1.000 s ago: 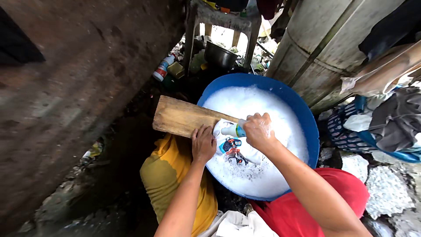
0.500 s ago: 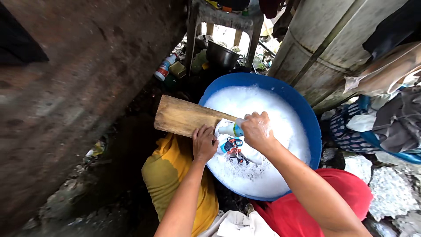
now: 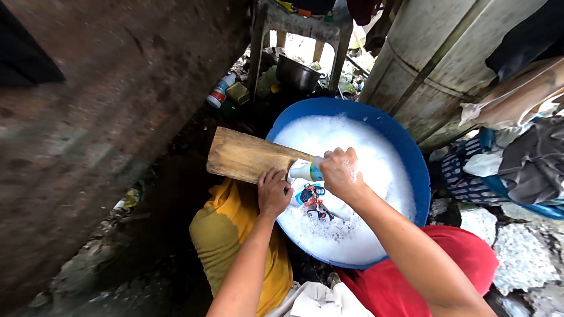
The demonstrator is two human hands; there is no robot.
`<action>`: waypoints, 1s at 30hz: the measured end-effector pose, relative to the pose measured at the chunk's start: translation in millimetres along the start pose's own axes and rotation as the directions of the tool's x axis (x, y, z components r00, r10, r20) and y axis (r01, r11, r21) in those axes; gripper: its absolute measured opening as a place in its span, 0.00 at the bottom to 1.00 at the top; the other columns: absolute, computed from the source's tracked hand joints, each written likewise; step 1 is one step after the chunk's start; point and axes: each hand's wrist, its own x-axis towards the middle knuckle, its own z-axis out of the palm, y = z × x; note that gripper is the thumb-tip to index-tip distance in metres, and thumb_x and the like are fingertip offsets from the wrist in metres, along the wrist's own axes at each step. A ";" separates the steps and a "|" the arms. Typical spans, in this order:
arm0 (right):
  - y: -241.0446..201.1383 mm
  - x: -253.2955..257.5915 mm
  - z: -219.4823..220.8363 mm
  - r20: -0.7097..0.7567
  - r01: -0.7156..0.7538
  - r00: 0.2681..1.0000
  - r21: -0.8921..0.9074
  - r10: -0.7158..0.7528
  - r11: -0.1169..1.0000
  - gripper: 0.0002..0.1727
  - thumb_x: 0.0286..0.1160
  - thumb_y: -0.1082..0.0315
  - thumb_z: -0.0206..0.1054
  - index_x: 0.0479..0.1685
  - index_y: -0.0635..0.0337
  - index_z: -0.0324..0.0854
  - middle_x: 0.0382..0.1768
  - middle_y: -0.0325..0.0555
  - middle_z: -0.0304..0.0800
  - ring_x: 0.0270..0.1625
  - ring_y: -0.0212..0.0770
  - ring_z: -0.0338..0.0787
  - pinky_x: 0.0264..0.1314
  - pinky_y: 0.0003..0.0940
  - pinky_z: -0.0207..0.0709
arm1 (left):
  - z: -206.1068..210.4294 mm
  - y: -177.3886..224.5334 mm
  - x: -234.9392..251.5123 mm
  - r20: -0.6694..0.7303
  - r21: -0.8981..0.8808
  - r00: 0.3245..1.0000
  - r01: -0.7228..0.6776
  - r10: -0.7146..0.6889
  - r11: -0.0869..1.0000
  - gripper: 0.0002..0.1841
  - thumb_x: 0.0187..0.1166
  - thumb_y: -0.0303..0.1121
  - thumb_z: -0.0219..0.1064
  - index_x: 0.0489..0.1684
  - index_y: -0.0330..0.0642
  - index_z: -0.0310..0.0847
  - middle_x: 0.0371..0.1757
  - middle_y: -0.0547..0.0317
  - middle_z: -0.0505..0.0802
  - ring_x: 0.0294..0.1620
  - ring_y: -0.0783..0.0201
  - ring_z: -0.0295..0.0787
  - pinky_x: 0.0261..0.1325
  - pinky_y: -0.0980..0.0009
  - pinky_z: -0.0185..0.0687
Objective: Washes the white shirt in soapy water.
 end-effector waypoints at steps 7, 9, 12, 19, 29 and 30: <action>5.3 5.6 0.3 0.018 -0.046 0.999 -0.012 0.046 0.999 0.16 0.64 0.81 0.71 0.52 0.61 0.89 0.50 0.61 0.92 0.59 0.64 0.88 0.56 0.61 0.73 | -0.7 0.8 0.1 -0.006 -0.007 1.000 0.002 -0.002 1.000 0.10 0.76 0.34 0.72 0.32 0.36 0.92 0.75 0.50 0.87 0.88 0.44 0.66 0.89 0.37 0.42; 6.2 6.8 1.0 0.015 -0.051 0.999 -0.022 0.051 0.998 0.17 0.63 0.81 0.71 0.53 0.62 0.89 0.50 0.61 0.92 0.59 0.64 0.88 0.56 0.61 0.73 | -0.6 0.8 0.1 -0.009 -0.006 1.000 0.003 -0.003 1.000 0.10 0.76 0.34 0.72 0.31 0.36 0.92 0.75 0.50 0.87 0.88 0.44 0.66 0.89 0.37 0.43; 7.0 7.1 2.8 0.008 -0.050 0.999 -0.025 0.050 0.998 0.17 0.63 0.81 0.71 0.52 0.62 0.89 0.49 0.61 0.92 0.59 0.64 0.89 0.56 0.61 0.73 | 0.3 -0.1 -0.2 -0.013 -0.001 1.000 0.000 0.000 1.000 0.10 0.76 0.34 0.72 0.31 0.36 0.92 0.75 0.51 0.86 0.88 0.44 0.66 0.89 0.37 0.44; 10.7 7.8 2.5 0.056 -0.074 0.995 -0.049 0.076 0.996 0.15 0.63 0.79 0.72 0.51 0.62 0.89 0.50 0.61 0.92 0.59 0.63 0.88 0.56 0.61 0.73 | -0.8 0.9 0.3 -0.005 0.002 1.000 0.006 -0.006 1.000 0.10 0.76 0.34 0.72 0.31 0.36 0.91 0.74 0.52 0.87 0.87 0.45 0.66 0.89 0.38 0.44; 14.7 9.8 9.9 0.020 -0.075 0.997 -0.016 0.075 0.997 0.15 0.63 0.80 0.72 0.51 0.64 0.90 0.50 0.62 0.91 0.59 0.64 0.88 0.57 0.62 0.73 | 1.6 -1.6 -0.1 -0.019 -0.002 1.000 -0.005 0.005 1.000 0.10 0.76 0.35 0.72 0.32 0.36 0.92 0.74 0.51 0.87 0.87 0.44 0.67 0.89 0.37 0.45; 14.6 10.5 10.4 0.021 -0.079 0.997 -0.018 0.079 0.997 0.15 0.64 0.80 0.72 0.51 0.64 0.89 0.50 0.62 0.91 0.59 0.65 0.88 0.57 0.62 0.73 | 1.6 -1.8 -0.1 -0.019 -0.001 1.000 -0.005 0.005 1.000 0.10 0.76 0.35 0.72 0.32 0.37 0.92 0.74 0.52 0.87 0.87 0.44 0.67 0.89 0.37 0.45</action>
